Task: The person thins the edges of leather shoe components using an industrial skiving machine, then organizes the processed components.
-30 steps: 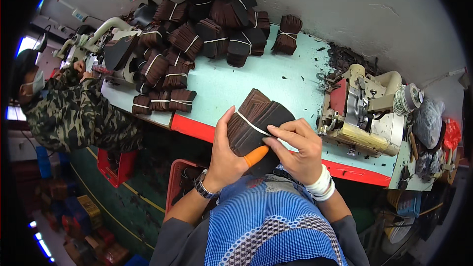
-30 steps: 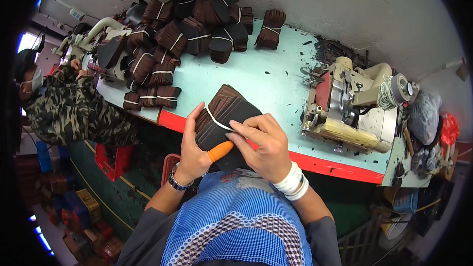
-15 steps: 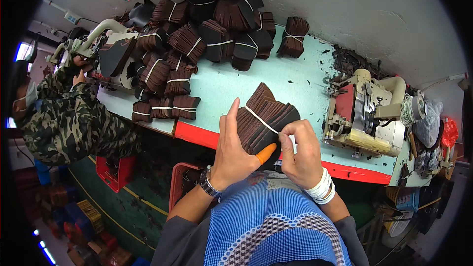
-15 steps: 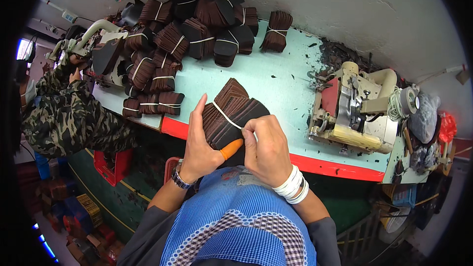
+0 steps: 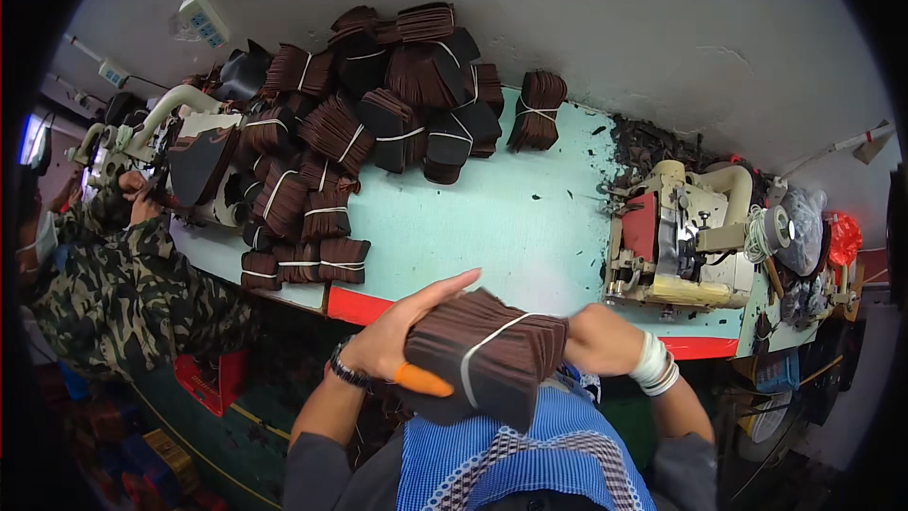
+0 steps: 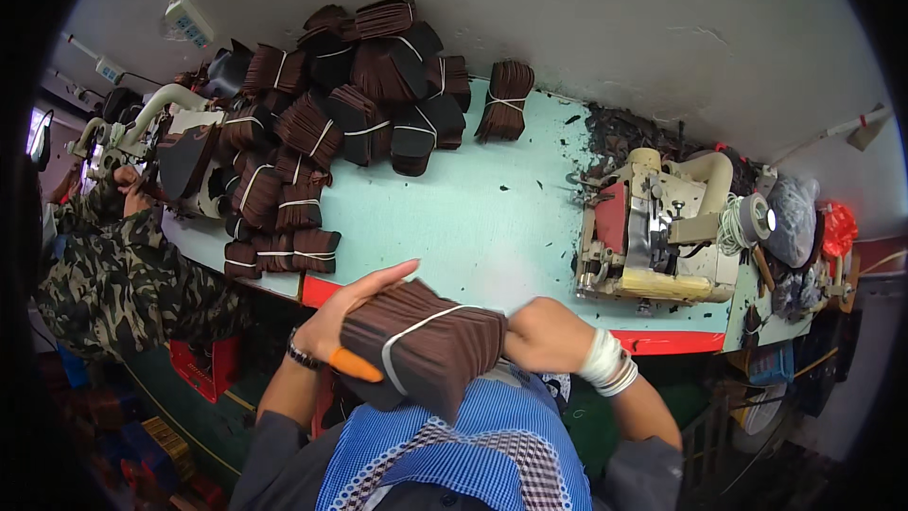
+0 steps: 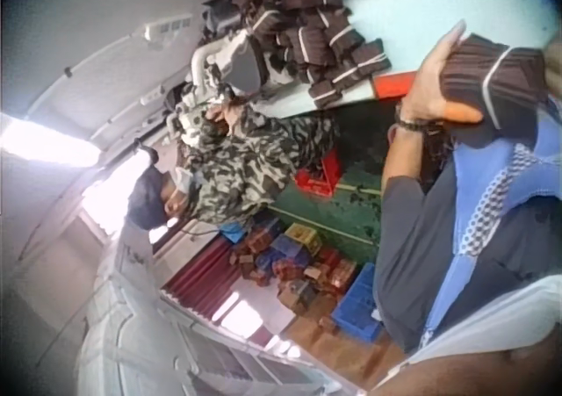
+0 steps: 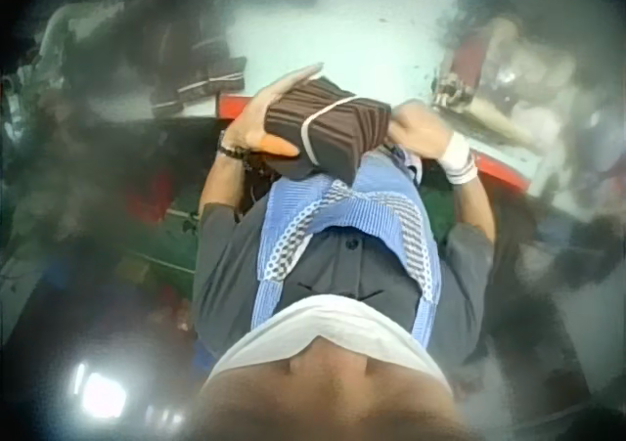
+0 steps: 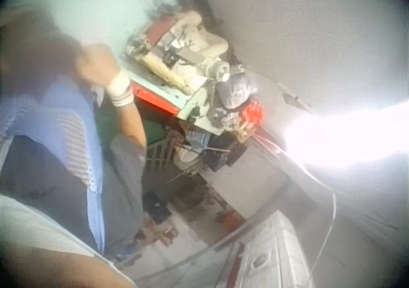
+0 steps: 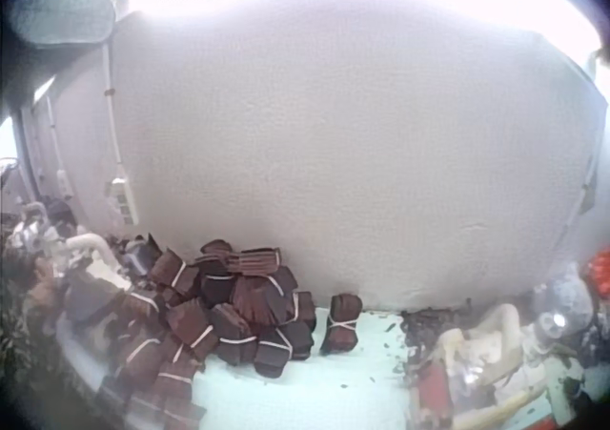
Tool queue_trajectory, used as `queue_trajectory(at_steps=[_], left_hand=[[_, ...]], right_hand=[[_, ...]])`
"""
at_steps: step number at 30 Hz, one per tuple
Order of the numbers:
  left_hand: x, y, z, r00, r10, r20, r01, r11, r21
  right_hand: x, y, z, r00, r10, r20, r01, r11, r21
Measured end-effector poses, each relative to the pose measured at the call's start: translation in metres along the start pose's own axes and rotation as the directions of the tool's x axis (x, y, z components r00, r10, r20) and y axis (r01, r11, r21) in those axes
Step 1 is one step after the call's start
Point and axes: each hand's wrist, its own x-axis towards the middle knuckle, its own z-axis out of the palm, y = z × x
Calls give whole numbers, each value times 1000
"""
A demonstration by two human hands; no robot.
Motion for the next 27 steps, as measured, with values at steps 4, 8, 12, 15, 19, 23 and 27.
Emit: queue_trajectory(at_steps=[4, 8, 12, 15, 19, 23, 27], left_hand=[[8, -11, 2, 998, -58, -17, 57, 832, 552], [21, -61, -7, 800, 77, -594, 16, 989, 149], [42, -120, -22, 569, 391, -724, 565, 454, 689], [51, -129, -24, 575, 454, -681, 599, 333, 728], [39, -113, -6, 674, 337, -658, 486, 468, 738], [36, -85, -30, 665, -64, -744, 542, 727, 422], [59, -64, -33, 461, -374, -805, 825, 515, 233]], right_hand=[[54, -9, -23, 887, 176, -427, -314, 908, -279], [73, -10, -27, 411, -91, -907, -127, 980, -156], [72, 32, 27, 891, 379, -251, -317, 914, 255], [86, 59, 78, 811, 584, 43, -388, 481, 786], [115, 46, 90, 725, 689, -5, -385, 411, 826], [112, 61, 94, 831, 548, 99, -305, 298, 905], [103, 71, 101, 862, 461, 211, -167, -135, 977]])
